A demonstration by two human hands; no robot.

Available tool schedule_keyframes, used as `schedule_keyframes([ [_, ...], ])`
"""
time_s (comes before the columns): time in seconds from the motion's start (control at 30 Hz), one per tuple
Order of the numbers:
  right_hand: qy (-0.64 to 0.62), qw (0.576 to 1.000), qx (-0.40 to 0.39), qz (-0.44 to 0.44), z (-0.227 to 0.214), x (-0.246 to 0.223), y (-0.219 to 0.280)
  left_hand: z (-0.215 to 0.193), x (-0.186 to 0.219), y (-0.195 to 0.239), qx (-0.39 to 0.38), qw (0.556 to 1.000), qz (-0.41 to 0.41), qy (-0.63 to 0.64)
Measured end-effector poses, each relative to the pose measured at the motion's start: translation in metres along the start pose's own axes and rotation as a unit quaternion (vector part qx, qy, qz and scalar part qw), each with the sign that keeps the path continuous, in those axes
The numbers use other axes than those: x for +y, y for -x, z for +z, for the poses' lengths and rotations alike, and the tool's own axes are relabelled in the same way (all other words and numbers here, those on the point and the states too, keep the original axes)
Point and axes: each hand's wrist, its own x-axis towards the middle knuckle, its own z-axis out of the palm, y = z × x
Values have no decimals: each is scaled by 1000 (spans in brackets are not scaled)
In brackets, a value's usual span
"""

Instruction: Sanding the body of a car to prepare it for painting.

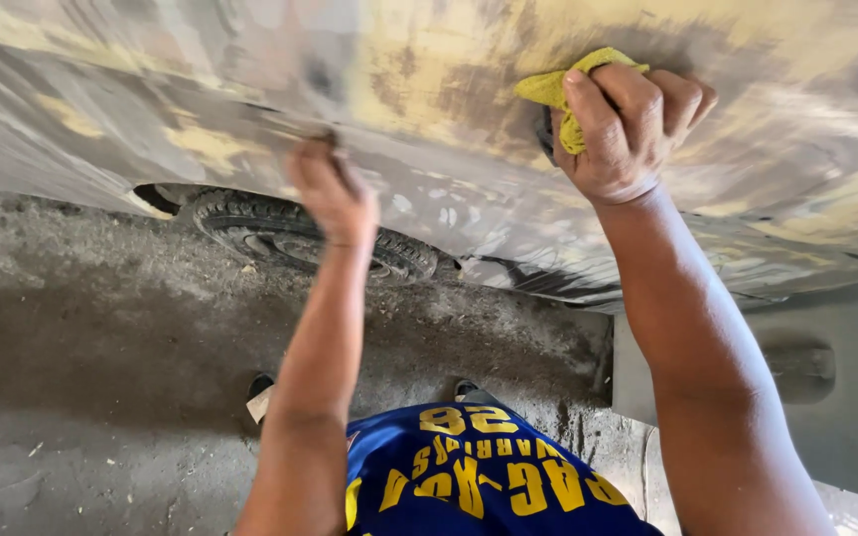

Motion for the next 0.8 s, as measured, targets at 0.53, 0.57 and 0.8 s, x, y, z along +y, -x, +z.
schedule_keyframes([
  [0.53, -18, 1000, -7, 2, -3, 1, 2, -49, 27, -39, 71, 980, 164, -84],
  [0.57, -20, 1000, -5, 3, -1, -1, 3, -33, 25, -24, 71, 980, 164, -87],
  [0.8, 7, 1000, 9, -1, 7, 4, 12, 55, 149, 63, -241, 938, 244, 55],
])
